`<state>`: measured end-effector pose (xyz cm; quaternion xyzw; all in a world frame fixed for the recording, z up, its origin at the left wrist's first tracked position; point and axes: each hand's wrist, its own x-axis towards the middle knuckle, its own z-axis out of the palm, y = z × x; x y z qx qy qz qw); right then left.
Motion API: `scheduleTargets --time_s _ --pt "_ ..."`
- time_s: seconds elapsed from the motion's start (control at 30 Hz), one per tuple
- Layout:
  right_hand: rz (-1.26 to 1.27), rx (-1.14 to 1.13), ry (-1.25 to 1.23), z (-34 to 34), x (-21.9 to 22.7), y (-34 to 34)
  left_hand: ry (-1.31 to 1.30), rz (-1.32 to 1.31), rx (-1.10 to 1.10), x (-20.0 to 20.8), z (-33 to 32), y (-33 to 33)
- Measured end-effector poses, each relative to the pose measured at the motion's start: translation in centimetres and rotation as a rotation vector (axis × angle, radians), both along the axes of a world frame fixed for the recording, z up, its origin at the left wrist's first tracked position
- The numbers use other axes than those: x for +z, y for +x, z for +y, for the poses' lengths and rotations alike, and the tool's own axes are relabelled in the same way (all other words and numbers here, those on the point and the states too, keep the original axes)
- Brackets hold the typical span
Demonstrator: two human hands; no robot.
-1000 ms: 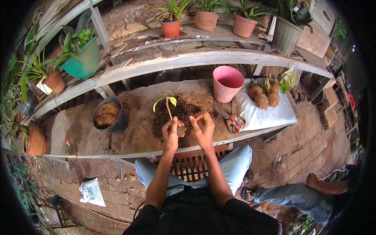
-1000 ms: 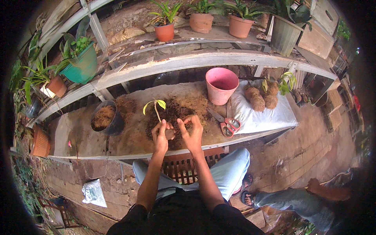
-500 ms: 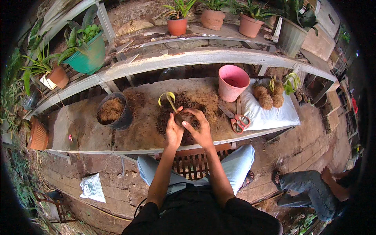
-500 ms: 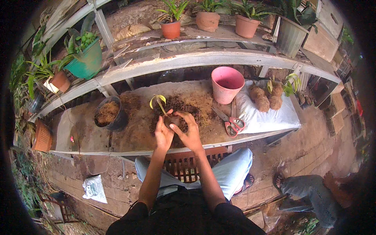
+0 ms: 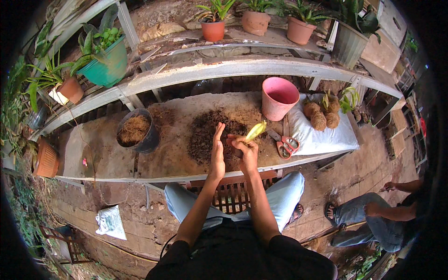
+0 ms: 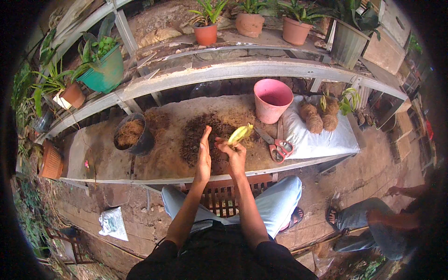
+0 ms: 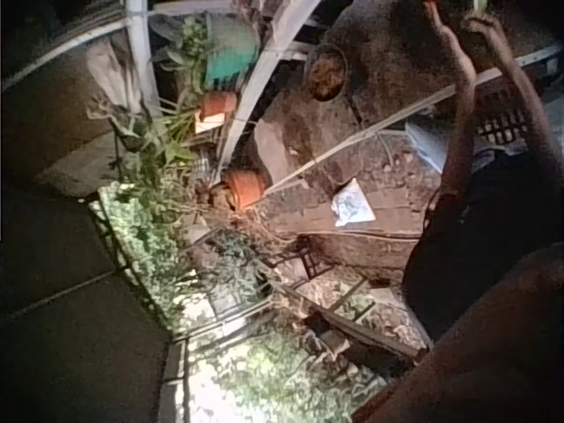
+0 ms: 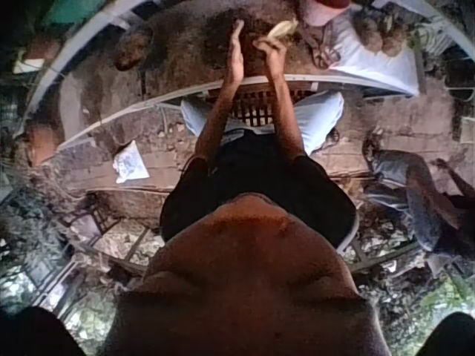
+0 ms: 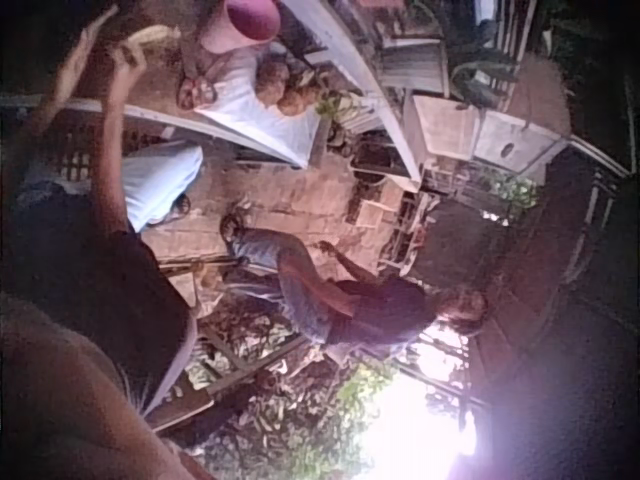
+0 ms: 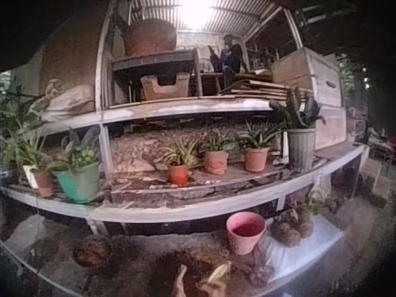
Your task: The person sits at a workbench and prepares a small plant cutting by hand. They gather soil, wrap it around the cutting's stem to form a ball, and repeatedly adjust the soil and leaves. The cutting remains in hand at the end of the clip.
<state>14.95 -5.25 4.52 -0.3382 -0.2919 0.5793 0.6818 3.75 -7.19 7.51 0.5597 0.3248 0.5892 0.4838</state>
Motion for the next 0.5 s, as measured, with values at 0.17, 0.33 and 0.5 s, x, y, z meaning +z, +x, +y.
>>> scheduleTargets --time_s 0.17,0.33,0.5 --pt "-0.049 0.153 -0.071 -1.0 2.3 2.5 -0.066 -0.03 -0.01 -2.0 0.4 -0.6" --pt "-0.101 0.289 -0.02 -1.2 2.8 3.7 -0.181 -0.022 -0.094 -3.1 0.7 -0.5" --pt "-0.051 0.089 -0.043 -0.3 2.9 1.8 -0.084 0.117 0.095 -0.3 0.5 0.8"
